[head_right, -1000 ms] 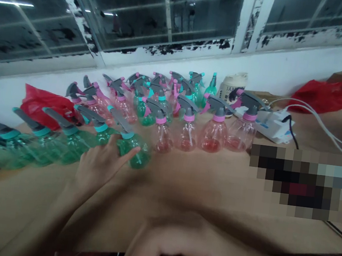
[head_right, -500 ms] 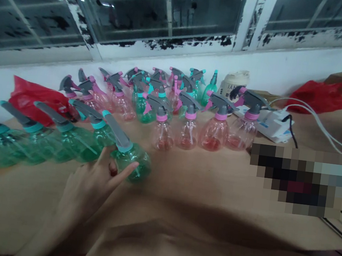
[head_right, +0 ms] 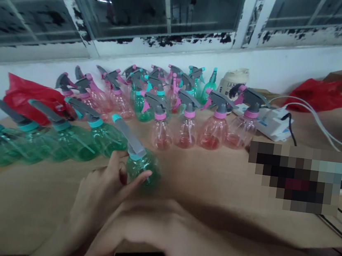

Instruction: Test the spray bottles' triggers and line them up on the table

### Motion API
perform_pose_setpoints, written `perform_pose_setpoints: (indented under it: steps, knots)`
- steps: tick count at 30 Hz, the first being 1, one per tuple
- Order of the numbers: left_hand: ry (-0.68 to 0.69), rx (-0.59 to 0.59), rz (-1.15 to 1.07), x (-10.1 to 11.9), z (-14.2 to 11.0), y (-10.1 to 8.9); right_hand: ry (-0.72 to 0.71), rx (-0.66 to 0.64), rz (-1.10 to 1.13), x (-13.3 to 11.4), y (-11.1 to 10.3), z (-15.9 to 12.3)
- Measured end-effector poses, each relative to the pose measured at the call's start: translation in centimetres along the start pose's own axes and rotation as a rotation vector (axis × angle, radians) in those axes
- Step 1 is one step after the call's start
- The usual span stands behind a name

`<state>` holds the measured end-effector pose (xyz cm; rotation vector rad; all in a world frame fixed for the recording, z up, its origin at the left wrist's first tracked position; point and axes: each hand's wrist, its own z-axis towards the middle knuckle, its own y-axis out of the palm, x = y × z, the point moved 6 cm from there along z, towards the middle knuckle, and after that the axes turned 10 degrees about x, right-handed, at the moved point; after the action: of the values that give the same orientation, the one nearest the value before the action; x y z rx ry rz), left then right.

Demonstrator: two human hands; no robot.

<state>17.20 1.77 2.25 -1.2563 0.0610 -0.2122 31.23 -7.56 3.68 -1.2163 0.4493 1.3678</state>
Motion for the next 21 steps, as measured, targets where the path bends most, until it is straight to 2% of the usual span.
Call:
perform_pose_setpoints:
  steps: [1,3,4,8,11,13,15,18,21]
  knots:
    - [0.000,-0.008,-0.012,0.2,0.0,0.1,-0.026,-0.130,0.143,-0.9,-0.3,1.1]
    - [-0.008,-0.030,-0.028,0.6,0.0,0.2,0.043,-0.024,0.338,-1.2,-2.4,2.9]
    - [-0.012,-0.041,-0.033,0.8,0.0,0.2,0.093,0.022,0.343,-0.7,-2.9,3.4]
    - [-0.005,-0.022,-0.077,1.5,0.2,0.3,0.224,0.382,0.164,3.1,-5.3,3.6]
    - [0.025,0.011,-0.108,2.1,0.2,0.5,0.194,0.496,-0.021,5.7,-6.4,3.6]
    - [0.046,0.018,-0.097,2.6,0.2,0.7,0.170,0.477,-0.118,6.8,-6.6,3.9]
    - [0.079,0.029,-0.082,3.1,0.3,0.9,0.136,0.406,-0.157,7.4,-6.4,4.5]
    - [0.135,0.040,-0.070,3.9,0.3,1.1,0.083,0.319,-0.133,7.2,-5.9,5.4]
    - [0.183,0.032,-0.098,4.7,0.3,1.4,0.096,0.302,-0.093,7.0,-5.6,6.4]
